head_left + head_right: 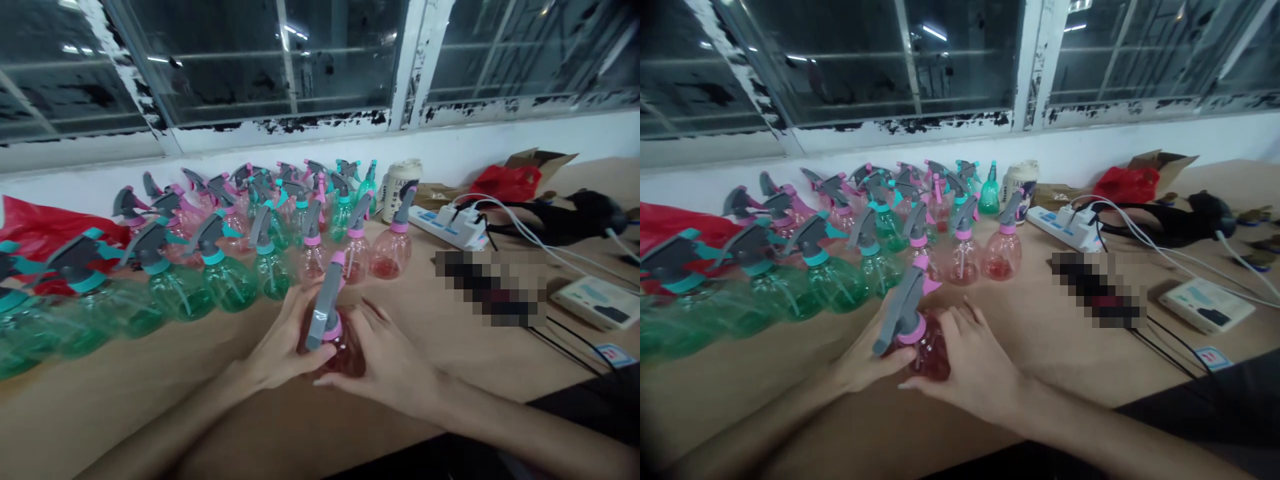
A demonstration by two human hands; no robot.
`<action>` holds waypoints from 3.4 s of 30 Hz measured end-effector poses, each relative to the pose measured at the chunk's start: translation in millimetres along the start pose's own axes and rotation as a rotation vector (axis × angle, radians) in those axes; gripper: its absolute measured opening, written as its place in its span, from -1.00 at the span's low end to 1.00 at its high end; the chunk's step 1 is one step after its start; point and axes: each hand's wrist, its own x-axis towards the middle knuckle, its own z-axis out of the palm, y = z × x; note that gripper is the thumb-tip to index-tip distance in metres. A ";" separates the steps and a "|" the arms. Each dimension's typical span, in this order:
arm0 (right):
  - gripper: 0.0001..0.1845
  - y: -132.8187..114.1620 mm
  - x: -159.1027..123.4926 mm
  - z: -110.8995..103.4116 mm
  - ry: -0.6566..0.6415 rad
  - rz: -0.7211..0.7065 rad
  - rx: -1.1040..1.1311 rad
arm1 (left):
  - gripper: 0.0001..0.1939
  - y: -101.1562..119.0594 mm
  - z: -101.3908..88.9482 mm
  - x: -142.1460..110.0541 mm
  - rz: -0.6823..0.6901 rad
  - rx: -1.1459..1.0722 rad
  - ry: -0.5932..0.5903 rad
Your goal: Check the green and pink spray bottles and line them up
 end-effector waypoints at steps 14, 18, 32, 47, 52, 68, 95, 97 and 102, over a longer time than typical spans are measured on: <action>-0.34 137.1 -56.9 -98.9 0.163 0.265 -0.424 | -0.68 -15.7 43.2 5.6 -0.048 0.210 -0.038; -0.39 173.3 -36.9 -111.5 0.113 0.265 -0.397 | -0.76 -11.6 61.5 20.8 0.042 0.191 -0.021; -0.56 183.3 22.3 -135.9 -0.084 0.397 -0.522 | -0.76 -9.4 93.3 49.2 0.201 0.146 -0.045; -0.29 200.7 13.5 -125.2 0.059 0.320 -0.468 | -0.74 -9.2 93.3 53.5 0.174 0.157 -0.067; -0.18 191.9 -51.8 -120.4 0.180 0.370 -0.564 | -0.74 -11.2 93.0 52.2 0.186 0.150 -0.055; -0.08 179.2 -126.3 -92.6 0.280 0.666 -0.816 | -0.74 -3.9 95.4 43.1 0.206 0.154 -0.043; -0.23 151.4 -132.7 -96.8 0.347 0.465 -0.808 | -0.74 11.1 85.0 27.9 0.213 0.227 -0.027; -0.29 130.2 -111.6 -92.1 0.329 0.403 -0.768 | -0.75 11.7 77.4 18.6 0.194 0.249 -0.020; -0.41 59.4 -48.8 -64.0 0.194 0.160 -0.590 | -0.75 13.4 46.2 -21.0 0.111 0.338 0.031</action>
